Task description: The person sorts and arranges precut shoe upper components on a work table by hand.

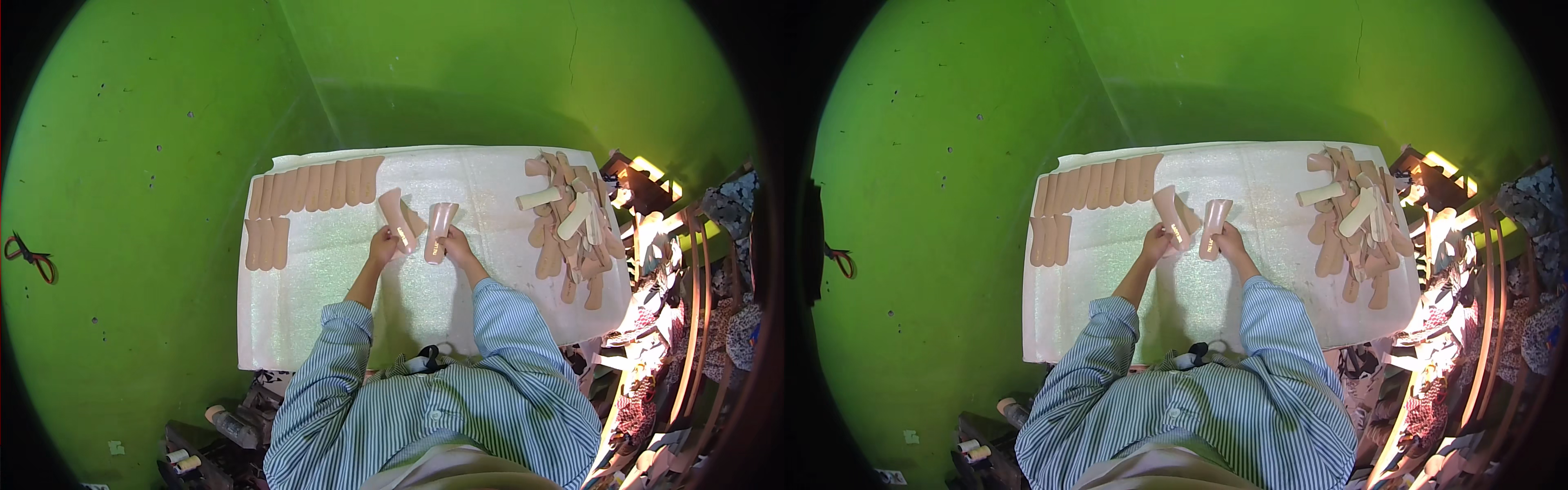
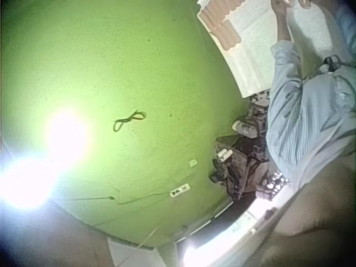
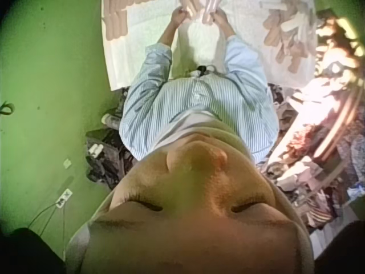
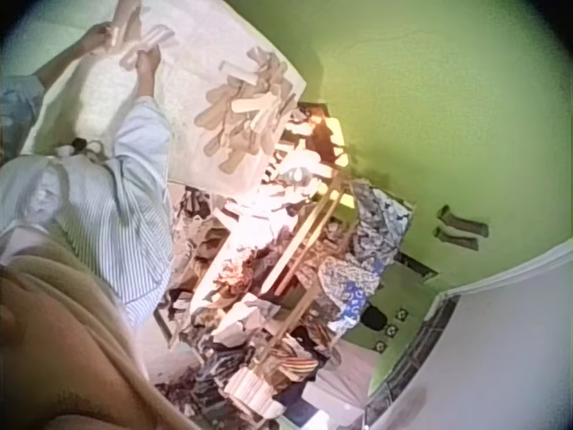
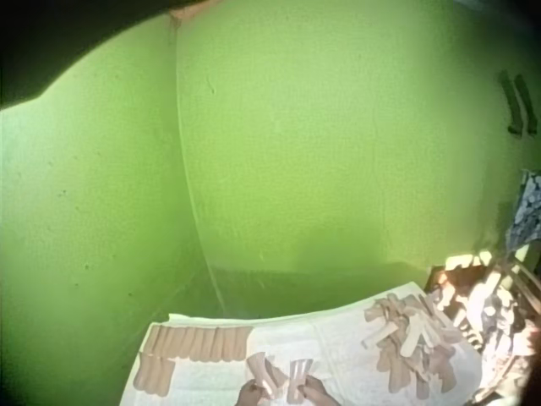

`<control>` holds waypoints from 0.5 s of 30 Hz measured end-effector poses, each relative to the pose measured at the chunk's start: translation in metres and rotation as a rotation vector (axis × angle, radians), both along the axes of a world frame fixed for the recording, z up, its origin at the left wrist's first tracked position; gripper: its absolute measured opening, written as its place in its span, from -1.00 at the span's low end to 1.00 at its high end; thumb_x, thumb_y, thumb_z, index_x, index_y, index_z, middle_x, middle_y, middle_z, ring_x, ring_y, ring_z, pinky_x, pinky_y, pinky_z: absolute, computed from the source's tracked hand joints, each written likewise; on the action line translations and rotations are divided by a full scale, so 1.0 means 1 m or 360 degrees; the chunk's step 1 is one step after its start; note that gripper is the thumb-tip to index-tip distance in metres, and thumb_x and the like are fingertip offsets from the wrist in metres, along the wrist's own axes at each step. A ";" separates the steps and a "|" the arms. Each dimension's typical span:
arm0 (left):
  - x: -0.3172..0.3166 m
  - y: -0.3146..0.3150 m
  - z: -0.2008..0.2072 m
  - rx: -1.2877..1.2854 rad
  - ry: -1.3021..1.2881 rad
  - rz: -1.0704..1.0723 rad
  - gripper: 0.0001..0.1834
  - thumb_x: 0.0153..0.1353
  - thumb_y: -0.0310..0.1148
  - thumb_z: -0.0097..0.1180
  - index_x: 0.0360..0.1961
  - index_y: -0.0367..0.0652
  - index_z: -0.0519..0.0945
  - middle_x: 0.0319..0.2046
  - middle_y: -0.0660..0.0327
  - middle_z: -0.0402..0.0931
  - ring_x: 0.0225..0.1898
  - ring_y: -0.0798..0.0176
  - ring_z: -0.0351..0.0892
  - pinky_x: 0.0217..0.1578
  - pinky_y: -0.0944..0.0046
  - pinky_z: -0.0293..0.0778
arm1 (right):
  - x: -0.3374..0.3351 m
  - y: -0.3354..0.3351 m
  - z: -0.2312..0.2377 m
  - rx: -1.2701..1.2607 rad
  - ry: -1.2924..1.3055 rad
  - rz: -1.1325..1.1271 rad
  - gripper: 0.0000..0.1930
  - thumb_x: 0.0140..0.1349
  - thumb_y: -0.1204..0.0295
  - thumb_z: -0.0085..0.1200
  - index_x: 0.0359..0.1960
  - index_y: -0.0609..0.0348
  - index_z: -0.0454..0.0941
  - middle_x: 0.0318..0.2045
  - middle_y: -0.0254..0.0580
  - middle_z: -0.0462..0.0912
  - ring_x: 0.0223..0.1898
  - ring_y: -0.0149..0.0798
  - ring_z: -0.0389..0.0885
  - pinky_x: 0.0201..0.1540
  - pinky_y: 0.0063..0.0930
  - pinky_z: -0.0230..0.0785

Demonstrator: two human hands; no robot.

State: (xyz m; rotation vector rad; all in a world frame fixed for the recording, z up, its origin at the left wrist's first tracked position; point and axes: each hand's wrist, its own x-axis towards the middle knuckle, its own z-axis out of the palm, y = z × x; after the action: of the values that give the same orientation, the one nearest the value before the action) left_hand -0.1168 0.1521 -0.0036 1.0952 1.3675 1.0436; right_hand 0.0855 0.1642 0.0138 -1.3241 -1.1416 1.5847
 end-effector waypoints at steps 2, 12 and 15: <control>0.000 -0.015 -0.009 -0.0097 -0.0134 -0.0087 -0.72 -0.02 -0.56 -0.13 -0.21 -0.32 0.40 -0.37 0.17 0.44 -0.41 0.35 0.46 -0.39 0.42 0.39 | 0.007 -0.006 -0.001 -0.0046 0.0172 -0.0055 -0.64 -0.04 0.63 -0.08 -0.12 0.30 0.31 -0.36 -0.22 0.49 -0.40 -0.40 0.46 -0.40 -0.58 0.33; -0.003 -0.038 0.003 0.0063 -0.0499 0.0234 -0.89 0.04 -0.52 -0.14 -0.39 -0.29 0.41 -0.61 0.28 0.38 -0.64 0.49 0.31 -0.64 0.52 0.25 | 0.011 -0.006 -0.015 0.0055 -0.0008 -0.0049 -0.72 -0.03 0.64 -0.05 -0.21 0.27 0.40 -0.49 -0.32 0.51 -0.59 -0.54 0.38 -0.61 -0.70 0.17; -0.003 -0.039 0.002 0.0046 -0.0497 0.0285 -0.89 0.10 -0.47 -0.15 -0.39 -0.28 0.41 -0.62 0.27 0.38 -0.65 0.49 0.30 -0.66 0.52 0.23 | 0.006 -0.007 -0.016 0.0082 -0.0050 -0.0054 -0.74 0.00 0.61 -0.04 -0.20 0.27 0.39 -0.48 -0.32 0.51 -0.57 -0.54 0.40 -0.58 -0.70 0.20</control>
State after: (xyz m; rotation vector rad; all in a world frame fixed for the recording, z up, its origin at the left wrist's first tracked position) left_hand -0.1200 0.1128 -0.0012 0.7995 1.2153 1.3083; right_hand 0.0912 0.1571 -0.0017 -1.3321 -1.1657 1.5054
